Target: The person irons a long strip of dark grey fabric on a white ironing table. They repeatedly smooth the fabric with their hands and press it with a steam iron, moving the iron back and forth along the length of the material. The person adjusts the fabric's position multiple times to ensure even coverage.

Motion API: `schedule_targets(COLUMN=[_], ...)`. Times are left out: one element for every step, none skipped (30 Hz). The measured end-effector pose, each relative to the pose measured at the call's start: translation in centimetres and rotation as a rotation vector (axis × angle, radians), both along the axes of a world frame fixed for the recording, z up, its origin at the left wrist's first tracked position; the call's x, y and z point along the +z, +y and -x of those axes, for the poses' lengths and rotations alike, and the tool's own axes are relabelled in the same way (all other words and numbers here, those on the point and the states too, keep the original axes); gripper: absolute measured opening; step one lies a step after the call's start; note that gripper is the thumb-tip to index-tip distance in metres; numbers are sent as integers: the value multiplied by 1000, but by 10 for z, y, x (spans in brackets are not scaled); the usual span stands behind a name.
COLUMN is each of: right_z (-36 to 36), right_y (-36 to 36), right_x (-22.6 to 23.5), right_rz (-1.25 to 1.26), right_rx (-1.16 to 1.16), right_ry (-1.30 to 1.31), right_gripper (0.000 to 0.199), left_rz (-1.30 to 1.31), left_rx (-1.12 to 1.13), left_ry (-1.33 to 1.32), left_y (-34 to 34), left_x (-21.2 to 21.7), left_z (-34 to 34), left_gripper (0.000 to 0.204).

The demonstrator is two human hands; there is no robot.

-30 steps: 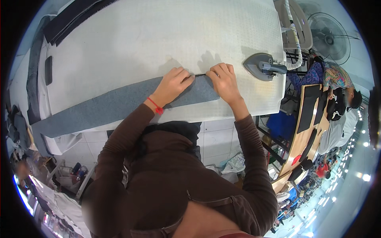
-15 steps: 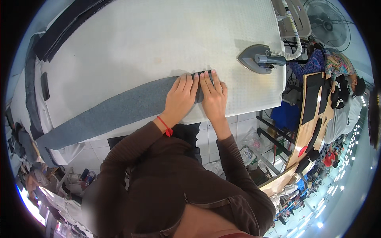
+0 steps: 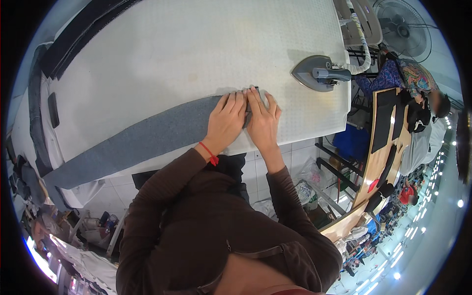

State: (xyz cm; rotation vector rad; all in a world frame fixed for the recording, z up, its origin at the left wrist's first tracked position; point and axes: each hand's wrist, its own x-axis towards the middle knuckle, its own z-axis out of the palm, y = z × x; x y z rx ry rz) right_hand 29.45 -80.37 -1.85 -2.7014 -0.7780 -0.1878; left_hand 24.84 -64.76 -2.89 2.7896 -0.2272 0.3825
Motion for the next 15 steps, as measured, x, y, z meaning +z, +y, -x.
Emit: schedule_targets(right_z=[-1,-1,-3,-4,-5,-8,-10,-12,-13,-14,-15,-17,-20,-25,-40], right_y=[-1,-2,-3,-4,-5,-6,-7,-8,-9,-10,-12,-13,-17,-22,-26], right_x=[-2,-4,-3,-2,-1,-1,-2,-2,-2,-2,-2,2,7,13,32], right_rz=[-6,-11,-30,-49,-69,-85,-102,-118,-140,-161,-183,-224,-265,-305,-316], right_rx=[-3,-5,3,12,22,35,49,64,64,64,64,66,68,69,49], right_ry=[5,10,9,7,6,3,1,-2,-9,-15,-22,53,128,203,59], right_gripper=[54,54,53,52,51,50,49,49,48,48,48,47,46,45,42], left_rz=[28,21,13,5,0,-5,-9,-8,-5,-2,-9,-14,-20,-30,-48], left_rx=[0,-5,-9,-12,-16,-18,-19,-17,-14,-11,-9,-4,0,-5,-1], left_ry=[3,1,-5,-11,-7,-3,1,3,4,5,8,11,14,21,27], left_y=[1,2,3,3,4,3,3,3,3,2,2,2,2,1,2], left_x=[1,1,1,1,1,0,0,-1,0,0,1,1,1,2,0], left_z=[0,1,1,1,1,2,2,2,2,1,2,2,3,3,3], left_gripper=[60,60,61,61,62,63,64,64,65,65,65,65,65,65,64])
